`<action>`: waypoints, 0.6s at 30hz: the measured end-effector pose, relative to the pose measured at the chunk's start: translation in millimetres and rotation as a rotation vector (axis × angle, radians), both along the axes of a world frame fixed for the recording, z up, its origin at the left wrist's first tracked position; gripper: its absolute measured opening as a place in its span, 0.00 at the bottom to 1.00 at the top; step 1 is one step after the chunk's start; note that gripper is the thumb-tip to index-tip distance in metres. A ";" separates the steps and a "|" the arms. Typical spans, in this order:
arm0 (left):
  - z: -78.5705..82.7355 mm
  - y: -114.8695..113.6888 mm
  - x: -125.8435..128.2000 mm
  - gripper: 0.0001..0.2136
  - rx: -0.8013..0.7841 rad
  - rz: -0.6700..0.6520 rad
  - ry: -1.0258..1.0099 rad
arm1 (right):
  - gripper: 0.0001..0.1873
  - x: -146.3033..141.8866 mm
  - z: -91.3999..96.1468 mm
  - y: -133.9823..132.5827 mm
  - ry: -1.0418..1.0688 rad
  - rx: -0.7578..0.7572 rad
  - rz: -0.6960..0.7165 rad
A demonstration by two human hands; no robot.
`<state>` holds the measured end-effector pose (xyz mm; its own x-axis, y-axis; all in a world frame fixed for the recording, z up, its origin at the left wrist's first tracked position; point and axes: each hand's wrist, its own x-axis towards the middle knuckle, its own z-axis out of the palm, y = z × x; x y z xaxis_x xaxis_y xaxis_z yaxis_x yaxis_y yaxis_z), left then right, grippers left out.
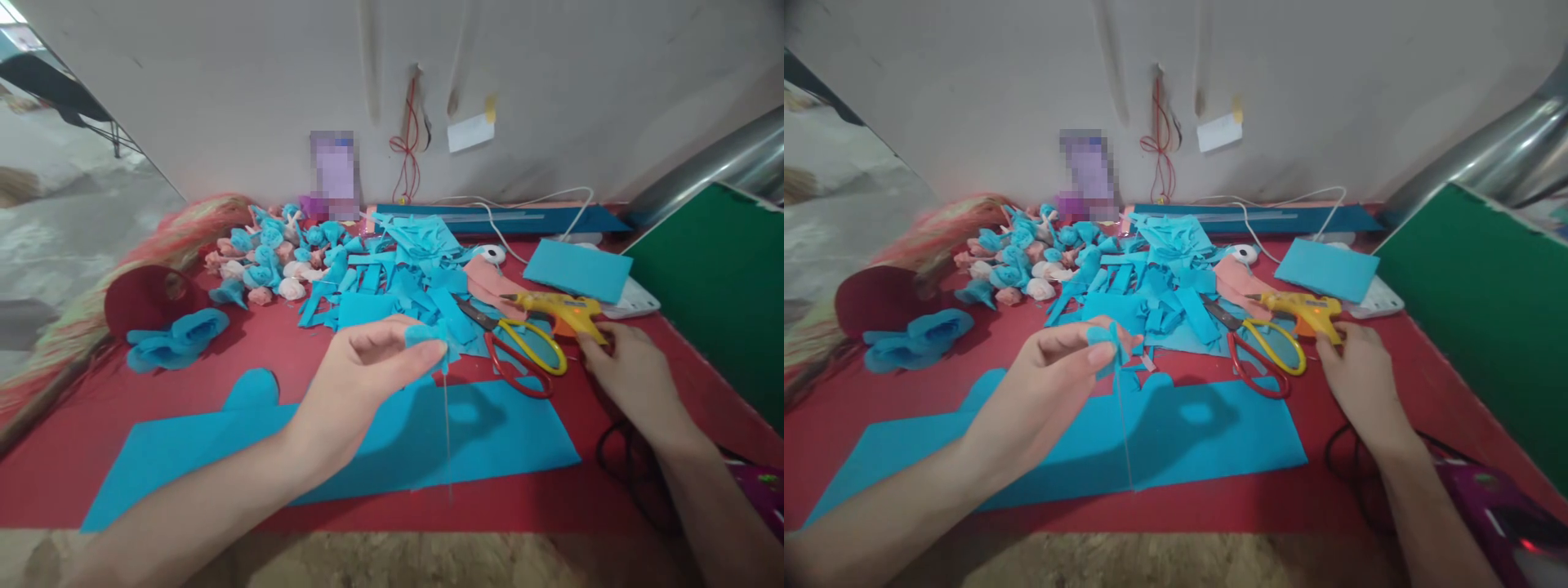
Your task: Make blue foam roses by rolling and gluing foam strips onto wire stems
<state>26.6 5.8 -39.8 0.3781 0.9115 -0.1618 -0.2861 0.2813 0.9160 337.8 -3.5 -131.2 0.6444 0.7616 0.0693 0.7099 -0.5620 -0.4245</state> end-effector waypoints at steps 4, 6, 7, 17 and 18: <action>0.9 0.2 -1.0 0.06 -0.067 -0.011 -0.005 | 0.16 -7.7 10.2 -4.8 0.230 0.164 -0.099; 1.6 -0.1 -1.5 0.06 -0.107 -0.009 -0.019 | 0.17 -13.8 16.4 -8.2 0.393 0.260 -0.099; 1.8 -0.3 -1.7 0.07 -0.119 -0.006 -0.023 | 0.17 -17.4 20.0 -10.3 0.471 0.297 -0.082; 0.8 1.8 3.1 0.10 -0.219 0.000 -0.058 | 0.22 -81.2 57.6 -37.7 0.563 0.298 0.102; 0.1 2.3 3.7 0.11 -0.218 -0.018 -0.058 | 0.20 -88.1 59.7 -40.6 0.499 0.316 0.098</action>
<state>30.3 8.0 -39.7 0.4085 0.8503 -0.3319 -0.3296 0.4765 0.8151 249.7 -44.1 -71.5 0.5852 0.8108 0.0093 0.4240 -0.2962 -0.8559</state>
